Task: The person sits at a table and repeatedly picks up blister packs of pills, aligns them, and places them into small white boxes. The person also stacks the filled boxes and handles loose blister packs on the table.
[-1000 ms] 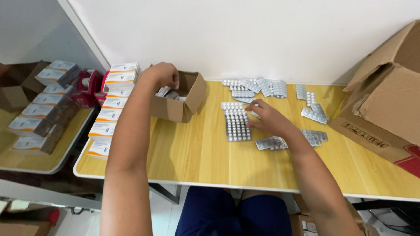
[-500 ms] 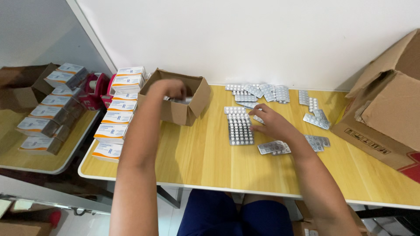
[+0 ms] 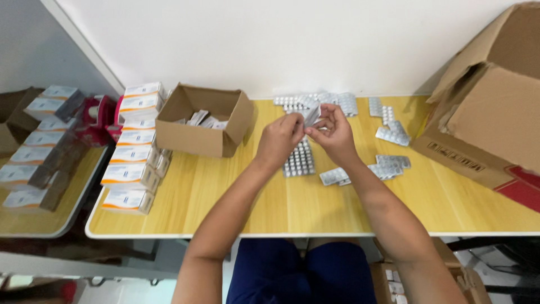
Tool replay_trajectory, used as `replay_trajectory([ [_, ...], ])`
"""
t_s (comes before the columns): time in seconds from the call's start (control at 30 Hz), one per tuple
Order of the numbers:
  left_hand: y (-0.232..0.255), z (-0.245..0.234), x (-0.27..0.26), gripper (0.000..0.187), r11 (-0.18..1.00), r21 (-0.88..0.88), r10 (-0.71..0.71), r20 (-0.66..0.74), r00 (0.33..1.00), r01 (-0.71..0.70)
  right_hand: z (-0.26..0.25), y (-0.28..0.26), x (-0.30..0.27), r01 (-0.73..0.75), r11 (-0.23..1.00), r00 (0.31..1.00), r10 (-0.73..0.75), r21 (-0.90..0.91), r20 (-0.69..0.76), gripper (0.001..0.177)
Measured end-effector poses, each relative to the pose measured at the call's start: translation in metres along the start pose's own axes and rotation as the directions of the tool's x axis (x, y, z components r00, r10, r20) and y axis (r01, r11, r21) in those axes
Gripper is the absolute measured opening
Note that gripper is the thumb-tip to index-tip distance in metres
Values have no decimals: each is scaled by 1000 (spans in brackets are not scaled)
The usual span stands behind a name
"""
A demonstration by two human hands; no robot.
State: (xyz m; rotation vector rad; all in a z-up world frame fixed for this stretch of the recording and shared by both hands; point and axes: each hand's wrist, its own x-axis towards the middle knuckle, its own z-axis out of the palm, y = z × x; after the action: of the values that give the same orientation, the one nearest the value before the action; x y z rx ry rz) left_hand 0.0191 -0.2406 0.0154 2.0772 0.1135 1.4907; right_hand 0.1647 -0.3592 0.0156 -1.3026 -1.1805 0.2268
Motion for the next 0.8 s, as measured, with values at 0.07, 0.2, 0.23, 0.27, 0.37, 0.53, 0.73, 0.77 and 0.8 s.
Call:
replay_trajectory([
  [0.07, 5, 4, -2, 12, 997, -79, -27, 3, 1000, 27, -6, 5, 3, 1, 999, 1000, 0, 41, -18, 33],
  [0.2, 4, 3, -1, 18, 981, -180, -66, 28, 997, 70, -26, 17, 9, -49, 998, 999, 49, 38, -8, 14],
  [0.23, 4, 2, -3, 22, 978, -193, -75, 36, 997, 80, -30, 22, 8, -68, 997, 998, 68, 25, -11, 13],
  [0.27, 4, 2, -4, 22, 979, -173, -98, 53, 994, 106, -31, 25, 7, -59, 998, 998, 59, -4, 11, 11],
  [0.37, 3, 5, -8, 25, 991, -91, -92, 60, 994, 98, -30, 33, 4, -3, 981, 998, 14, -194, 59, 11],
  [0.53, -5, 14, -11, 22, 998, 63, 6, 37, 999, -8, -29, 6, 4, 126, 836, 987, -50, -534, 155, 13],
  [0.73, -29, 55, -3, 29, 986, 115, -159, 450, 879, 119, -44, -79, -1, 204, 795, 972, -232, -571, 24, 33],
  [0.77, -31, 64, 1, 29, 989, 124, -137, 514, 847, 85, -51, -94, -5, 214, 765, 966, -257, -608, 16, 32],
  [0.8, -32, 71, 4, 29, 990, 131, -117, 576, 809, 50, -60, -108, -12, 219, 735, 960, -279, -641, 8, 31],
])
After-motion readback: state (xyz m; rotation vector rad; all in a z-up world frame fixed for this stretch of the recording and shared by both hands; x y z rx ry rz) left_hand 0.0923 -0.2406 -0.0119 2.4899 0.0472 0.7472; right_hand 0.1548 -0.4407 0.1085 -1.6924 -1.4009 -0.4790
